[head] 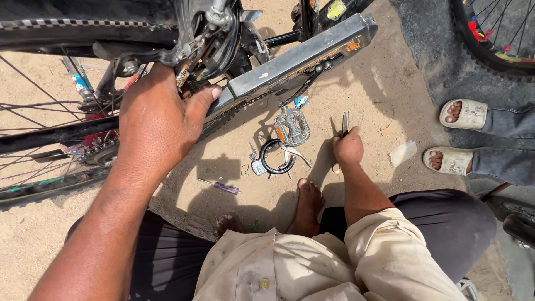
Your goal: The person sits on the ground and uses pliers to adjust the rear derailleur and chain of a bicycle. They manipulate the chain and derailleur mechanism, occasionally using their hands to hold the components in place while making adjustments.
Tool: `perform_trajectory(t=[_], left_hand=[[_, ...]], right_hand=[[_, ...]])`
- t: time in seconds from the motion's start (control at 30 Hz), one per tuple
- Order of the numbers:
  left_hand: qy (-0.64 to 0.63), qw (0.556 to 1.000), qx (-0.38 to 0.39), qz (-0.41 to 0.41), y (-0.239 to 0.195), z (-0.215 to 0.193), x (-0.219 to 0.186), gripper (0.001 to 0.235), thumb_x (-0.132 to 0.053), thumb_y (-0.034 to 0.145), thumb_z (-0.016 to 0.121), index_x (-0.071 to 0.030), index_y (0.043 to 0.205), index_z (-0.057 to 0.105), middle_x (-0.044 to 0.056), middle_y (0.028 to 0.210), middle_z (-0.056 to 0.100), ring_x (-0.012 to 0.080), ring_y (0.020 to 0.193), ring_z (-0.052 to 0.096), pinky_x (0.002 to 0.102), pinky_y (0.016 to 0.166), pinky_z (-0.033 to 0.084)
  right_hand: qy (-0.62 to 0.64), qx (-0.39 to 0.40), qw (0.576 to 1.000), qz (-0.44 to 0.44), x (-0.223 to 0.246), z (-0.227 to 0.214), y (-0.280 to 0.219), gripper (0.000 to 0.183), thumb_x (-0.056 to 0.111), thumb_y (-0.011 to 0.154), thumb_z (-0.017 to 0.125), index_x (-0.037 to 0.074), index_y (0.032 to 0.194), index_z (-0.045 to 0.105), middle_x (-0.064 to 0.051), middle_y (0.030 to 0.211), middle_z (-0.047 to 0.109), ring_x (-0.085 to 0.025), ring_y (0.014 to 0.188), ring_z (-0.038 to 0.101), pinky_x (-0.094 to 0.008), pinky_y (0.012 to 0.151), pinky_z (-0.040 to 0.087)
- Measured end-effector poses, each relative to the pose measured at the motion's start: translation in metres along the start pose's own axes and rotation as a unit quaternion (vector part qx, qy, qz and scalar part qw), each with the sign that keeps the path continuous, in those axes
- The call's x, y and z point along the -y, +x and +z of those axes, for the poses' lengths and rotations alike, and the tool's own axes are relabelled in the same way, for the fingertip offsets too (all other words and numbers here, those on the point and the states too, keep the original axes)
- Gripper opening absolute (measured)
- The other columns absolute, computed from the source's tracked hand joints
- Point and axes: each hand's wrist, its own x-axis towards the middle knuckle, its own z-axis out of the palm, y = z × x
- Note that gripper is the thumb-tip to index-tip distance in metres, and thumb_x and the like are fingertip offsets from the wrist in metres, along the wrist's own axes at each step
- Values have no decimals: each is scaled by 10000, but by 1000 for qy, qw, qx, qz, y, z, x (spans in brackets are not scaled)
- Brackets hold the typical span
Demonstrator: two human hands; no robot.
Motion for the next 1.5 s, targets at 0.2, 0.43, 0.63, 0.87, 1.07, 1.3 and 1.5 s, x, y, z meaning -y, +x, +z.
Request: perform_trajectory(t=[0.2,0.43,0.63,0.87,1.07,1.3,1.5], left_hand=[[-19,999,36,-30,-1,1,1,498,-398,963,790,52,1065,602,223,778,670,372,733,704,486,675,549],[-78,997,1,-2,-3,-7,-4,400,-318,950,781,26,1077,622,193,828,698,363,780,720,477,728,561],[-70,997,15,-10,-4,-6,0,419,-321,943,771,35,1091,608,206,848,684,349,783,725,470,722,570],[-76,996,25,-28,-2,-13,-6,423,-335,929,772,35,1055,609,207,840,686,370,800,713,485,744,560],[-75,993,72,-58,-1,-17,-8,423,-339,928,733,43,1054,600,227,858,689,380,804,717,483,754,566],[-127,985,94,-68,9,-29,-2,335,-282,951,649,22,1089,625,257,1021,692,431,994,667,517,898,515],[15,998,14,-60,-12,-40,-24,462,-293,868,698,26,1186,597,231,1169,651,395,1137,598,519,1005,446]], right_hand=[[-122,-113,958,-232,67,9,-8,381,210,1002,624,94,1359,561,-188,1187,618,-380,1107,612,-503,948,482],[-177,111,940,-271,94,61,-60,314,300,915,633,143,1175,714,-146,1146,739,-357,1042,705,-470,892,555],[-119,113,964,-207,82,98,-47,379,395,904,687,113,1155,714,-159,1115,737,-358,1051,700,-439,918,554],[12,259,963,-69,65,51,36,252,139,944,711,-6,1137,640,-194,1006,770,-217,795,707,-374,693,577],[353,329,875,-35,81,-17,85,221,12,964,609,32,1182,582,-108,968,725,-205,812,705,-321,633,535],[469,319,822,34,111,-155,36,202,129,931,637,126,1125,585,-24,822,622,-153,712,589,-317,586,477],[386,256,886,16,127,-245,-50,143,94,919,702,34,1044,668,-49,759,550,-175,596,483,-340,488,444]])
